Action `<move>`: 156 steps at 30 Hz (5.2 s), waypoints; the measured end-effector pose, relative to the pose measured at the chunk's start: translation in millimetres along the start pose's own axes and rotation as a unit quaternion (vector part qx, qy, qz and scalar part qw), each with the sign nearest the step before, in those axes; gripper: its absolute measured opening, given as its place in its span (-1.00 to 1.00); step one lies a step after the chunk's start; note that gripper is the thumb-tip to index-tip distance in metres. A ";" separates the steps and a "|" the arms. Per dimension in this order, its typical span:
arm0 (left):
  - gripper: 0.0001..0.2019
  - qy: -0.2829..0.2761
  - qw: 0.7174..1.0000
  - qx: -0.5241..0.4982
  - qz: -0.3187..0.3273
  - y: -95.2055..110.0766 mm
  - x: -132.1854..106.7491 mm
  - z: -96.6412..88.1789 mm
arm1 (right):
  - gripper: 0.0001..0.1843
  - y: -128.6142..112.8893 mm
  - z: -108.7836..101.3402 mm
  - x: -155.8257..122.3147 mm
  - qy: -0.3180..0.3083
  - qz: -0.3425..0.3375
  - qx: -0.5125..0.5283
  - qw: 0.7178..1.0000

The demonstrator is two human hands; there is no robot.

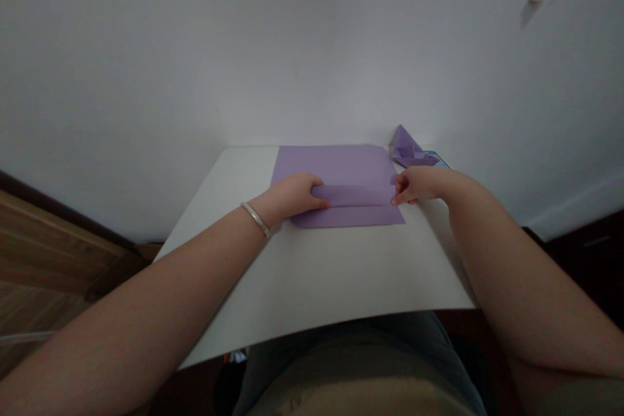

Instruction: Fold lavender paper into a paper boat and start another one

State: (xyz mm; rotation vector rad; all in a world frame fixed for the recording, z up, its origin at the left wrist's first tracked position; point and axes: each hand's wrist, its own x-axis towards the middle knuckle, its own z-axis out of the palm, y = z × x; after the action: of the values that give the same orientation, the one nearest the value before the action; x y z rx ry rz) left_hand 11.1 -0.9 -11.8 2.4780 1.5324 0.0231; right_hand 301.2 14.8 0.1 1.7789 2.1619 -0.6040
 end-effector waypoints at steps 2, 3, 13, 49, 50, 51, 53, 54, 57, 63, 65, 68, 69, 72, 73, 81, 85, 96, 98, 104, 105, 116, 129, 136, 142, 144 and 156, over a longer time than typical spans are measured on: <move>-0.52 0.002 1.000 0.005 0.000 -1.0 0.8 0.9 | -0.83 5.2 1.0 3.4 -0.014 -0.017 0.035 0.999; -0.52 0.002 1.000 0.006 0.001 -1.7 1.3 1.6 | -0.85 7.1 1.5 4.8 -0.020 -0.023 0.048 0.998; -0.51 -0.014 1.000 -0.001 -0.003 0.3 1.7 -1.8 | -0.51 -15.3 4.7 3.9 0.083 -0.021 -0.015 0.996; -0.35 -0.006 1.000 0.000 0.000 5.8 2.0 -8.7 | -0.17 -81.3 4.6 -5.7 0.124 0.019 -0.027 0.992; -0.35 -0.011 1.000 -0.001 -0.008 5.0 1.7 -9.1 | -0.18 -79.1 4.0 -6.4 0.120 0.021 -0.030 0.992; -0.35 -0.015 1.000 -0.002 -0.015 4.1 1.2 -9.7 | -0.18 -76.7 3.4 -7.1 0.116 0.023 -0.033 0.992; -0.37 -0.025 0.999 -0.004 -0.027 1.9 -0.3 -11.7 | -0.19 -71.3 2.5 -8.4 0.108 0.029 -0.039 0.993; -0.39 -0.031 0.999 -0.005 -0.030 0.3 -1.2 -12.8 | -0.19 -68.2 2.2 -8.7 0.103 0.032 -0.040 0.993; -0.45 -0.052 0.998 -0.006 -0.031 -7.4 -3.3 -15.1 | -0.19 -57.2 2.5 -7.9 0.089 0.034 -0.041 0.995; -0.49 -0.068 0.997 -0.012 -0.023 -26.9 -3.0 -14.6 | -0.15 -33.8 5.8 -2.6 0.079 0.037 -0.038 0.995; -0.52 -0.080 0.996 -0.018 -0.024 -29.3 -3.8 -15.6 | -0.15 -27.6 6.0 -1.5 0.080 0.040 -0.042 0.995; -0.58 -0.094 0.995 -0.024 -0.024 -29.2 -5.7 -17.8 | -0.24 -19.2 5.6 -0.6 0.074 0.034 -0.039 0.996; -0.59 -0.095 0.995 -0.026 -0.025 -28.9 -6.2 -18.3 | -0.31 -16.6 5.4 -0.4 0.069 0.031 -0.036 0.997; -0.60 -0.094 0.995 -0.031 -0.025 -29.2 -6.4 -18.1 | -0.55 -8.9 5.5 0.0 0.053 0.018 -0.036 0.998; -0.61 -0.095 0.995 -0.032 -0.025 -29.8 -6.0 -17.7 | -0.61 -6.6 5.6 0.1 0.047 0.018 -0.039 0.998; -0.65 -0.108 0.993 -0.051 -0.016 -39.8 -2.5 -15.8 | -0.69 2.3 5.9 -0.6 -0.011 0.032 0.043 0.998; -0.67 -0.120 0.991 -0.065 -0.014 -43.3 -2.8 -15.5 | -0.76 5.7 6.0 -0.4 -0.022 0.035 0.089 0.995; -0.49 -0.114 0.987 -0.109 -0.011 -47.4 -3.2 -12.3 | -0.69 15.7 5.4 -3.3 -0.031 -0.019 0.161 0.986; -0.49 -0.085 0.992 -0.093 -0.025 -41.4 -4.5 -11.2 | -0.59 12.1 4.4 -5.6 -0.006 -0.026 0.118 0.993; -0.40 0.026 0.999 -0.001 -0.045 -17.1 -6.6 0.5 | -0.62 -7.6 3.2 -7.7 0.077 -0.055 0.024 0.995; -0.39 0.040 0.998 0.012 -0.048 -14.4 -6.6 2.5 | -0.66 -11.2 3.5 -7.5 0.086 -0.054 0.021 0.995; -0.50 0.127 0.992 0.019 -0.007 -8.3 -0.2 14.1 | -0.68 -30.3 10.9 -2.7 0.261 -0.034 0.070 0.962; -0.11 0.228 0.866 -0.438 -0.078 0.5 3.2 11.7 | -0.55 -69.2 21.3 -9.7 0.216 -0.199 0.684 0.667; -0.62 0.204 0.697 -0.686 -0.045 8.6 1.5 5.0 | -0.55 -69.8 26.6 -10.9 0.168 -0.216 0.716 0.642; -0.53 0.162 0.691 -0.704 0.009 11.7 0.4 6.0 | -0.42 -77.3 36.1 -5.4 0.163 -0.232 0.629 0.724; -0.52 0.153 0.712 -0.685 0.023 14.0 -0.8 5.0 | -0.41 -81.0 39.3 -3.8 0.193 -0.237 0.603 0.737; -0.69 0.165 0.742 -0.650 0.009 20.4 -10.7 -2.5 | -0.60 -73.9 28.8 -19.2 0.576 -0.154 0.248 0.763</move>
State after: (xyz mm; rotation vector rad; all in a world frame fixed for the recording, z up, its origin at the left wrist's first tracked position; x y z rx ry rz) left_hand 23.9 -18.7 -4.1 1.3185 0.9337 1.1522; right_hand 231.5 -27.2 -5.7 2.4922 3.3957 -0.0594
